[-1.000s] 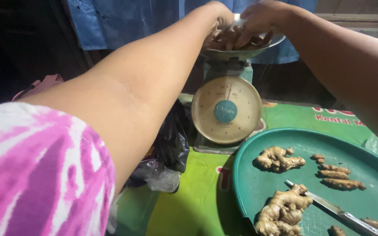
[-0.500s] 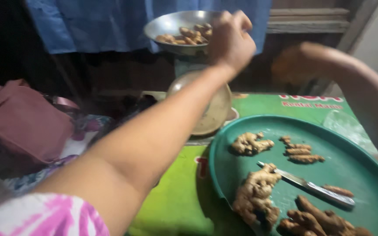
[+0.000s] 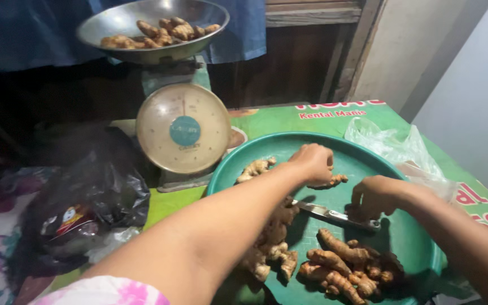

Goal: The person unpacks ginger from a plastic bag onto a green tray, then repeatedly places pieces into the pan of a mechanical scale, adjusts the quantity, and returns excess to the tray. A knife is visible on the tray but not used. The person continues weighing until the end of the clip.

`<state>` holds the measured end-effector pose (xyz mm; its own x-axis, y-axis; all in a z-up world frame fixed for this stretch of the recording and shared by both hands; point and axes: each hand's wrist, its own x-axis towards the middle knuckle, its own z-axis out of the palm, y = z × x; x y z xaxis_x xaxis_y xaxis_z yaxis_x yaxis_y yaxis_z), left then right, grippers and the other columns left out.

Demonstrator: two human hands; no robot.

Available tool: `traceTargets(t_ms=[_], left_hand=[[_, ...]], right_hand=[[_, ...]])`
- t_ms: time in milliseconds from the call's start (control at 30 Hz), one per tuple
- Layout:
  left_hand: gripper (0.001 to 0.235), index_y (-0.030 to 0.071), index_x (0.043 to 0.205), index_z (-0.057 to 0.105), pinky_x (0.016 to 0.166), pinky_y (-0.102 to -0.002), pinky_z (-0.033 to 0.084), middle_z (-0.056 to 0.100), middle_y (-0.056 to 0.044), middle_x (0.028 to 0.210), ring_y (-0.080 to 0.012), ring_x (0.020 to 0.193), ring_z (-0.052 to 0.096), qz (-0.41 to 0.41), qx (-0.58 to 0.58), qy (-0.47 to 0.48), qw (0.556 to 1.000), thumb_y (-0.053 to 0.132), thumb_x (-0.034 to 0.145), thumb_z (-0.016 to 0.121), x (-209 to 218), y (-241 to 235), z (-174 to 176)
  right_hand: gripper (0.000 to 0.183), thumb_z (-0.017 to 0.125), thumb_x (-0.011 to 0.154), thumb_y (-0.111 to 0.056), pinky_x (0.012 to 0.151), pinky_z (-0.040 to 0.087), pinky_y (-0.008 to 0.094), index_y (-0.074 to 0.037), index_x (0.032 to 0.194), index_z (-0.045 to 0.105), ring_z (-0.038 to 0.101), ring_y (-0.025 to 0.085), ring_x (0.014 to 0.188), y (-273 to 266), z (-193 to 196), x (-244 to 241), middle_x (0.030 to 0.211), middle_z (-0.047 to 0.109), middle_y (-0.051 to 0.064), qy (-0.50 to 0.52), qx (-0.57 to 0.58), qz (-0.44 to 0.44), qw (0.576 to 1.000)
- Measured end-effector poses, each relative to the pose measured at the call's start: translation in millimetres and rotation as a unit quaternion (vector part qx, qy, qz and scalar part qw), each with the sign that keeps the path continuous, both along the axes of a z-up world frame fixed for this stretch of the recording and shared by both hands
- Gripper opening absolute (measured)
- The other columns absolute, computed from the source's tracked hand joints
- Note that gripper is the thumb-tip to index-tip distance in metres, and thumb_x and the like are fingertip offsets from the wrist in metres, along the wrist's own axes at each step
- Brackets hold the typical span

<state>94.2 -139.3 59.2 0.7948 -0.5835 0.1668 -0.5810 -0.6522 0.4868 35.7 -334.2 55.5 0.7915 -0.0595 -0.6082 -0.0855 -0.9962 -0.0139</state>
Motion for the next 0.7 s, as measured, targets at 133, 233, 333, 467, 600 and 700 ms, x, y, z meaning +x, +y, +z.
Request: traceTargets(t_ms=[133,233,333,467,600,700], left_hand=[[0.058,0.019,0.135,0.06,0.111,-0.052,0.044,0.048,-0.021,0.146,-0.0438,0.135,0.047,0.039,0.114,0.069,0.99,0.023,0.079,0.074,-7.6,-11.0,-10.2],[0.083,0.022,0.148,0.041,0.115,-0.056,0.036,0.024,-0.024,0.158,-0.047,0.145,0.03,0.059,0.152,0.105,0.981,0.032,0.076,0.082,-2.2,-14.1,-19.9],[0.102,0.024,0.154,0.03,0.116,-0.055,0.037,0.018,-0.026,0.16,-0.0483,0.146,0.028,0.073,0.135,0.121,0.981,0.038,0.071,0.089,10.3,-19.7,-37.5],[0.097,0.019,0.153,0.041,0.114,-0.049,0.045,0.035,-0.026,0.154,-0.0463,0.144,0.04,0.086,0.095,0.091,0.988,0.029,0.068,0.086,27.2,-32.4,-60.8],[0.105,0.011,0.152,0.038,0.114,-0.05,0.043,0.03,-0.025,0.155,-0.0457,0.143,0.037,0.163,0.046,0.185,0.968,0.033,0.064,0.092,38.1,-41.1,-61.6],[0.095,0.011,0.147,0.049,0.115,-0.047,0.044,0.035,-0.025,0.154,-0.0428,0.142,0.042,0.192,0.043,0.247,0.949,0.045,0.068,0.088,43.4,-39.7,-56.7]], right_hand=[[0.054,0.083,0.076,-0.053,0.073,0.061,0.031,-0.021,0.119,0.079,0.076,0.018,0.082,-8.9,-8.2,-1.4,0.09,0.08,0.007,-0.049,0.045,0.01,0.998],[0.059,0.084,0.076,-0.048,0.071,0.061,0.035,-0.017,0.125,0.073,0.076,0.023,0.081,-19.3,-18.3,11.6,0.09,0.078,0.013,-0.127,0.127,-0.078,0.981],[0.063,0.084,0.074,-0.029,0.067,0.064,0.04,-0.017,0.132,0.064,0.072,0.026,0.083,-21.7,-32.8,26.0,0.102,0.067,0.011,-0.182,0.278,-0.213,0.919],[0.08,0.083,0.072,-0.008,0.066,0.064,0.04,-0.022,0.144,0.051,0.073,0.026,0.088,-13.5,-41.2,35.6,0.119,0.061,0.005,-0.19,0.281,-0.234,0.911],[0.084,0.089,0.061,-0.004,0.063,0.065,0.037,-0.014,0.139,0.061,0.073,0.024,0.086,14.8,-40.1,42.9,0.112,0.074,0.011,-0.166,0.303,-0.197,0.918],[0.085,0.087,0.06,-0.004,0.063,0.063,0.038,-0.014,0.14,0.061,0.074,0.026,0.082,32.6,-40.5,46.6,0.107,0.076,0.015,-0.175,0.308,-0.205,0.912]])
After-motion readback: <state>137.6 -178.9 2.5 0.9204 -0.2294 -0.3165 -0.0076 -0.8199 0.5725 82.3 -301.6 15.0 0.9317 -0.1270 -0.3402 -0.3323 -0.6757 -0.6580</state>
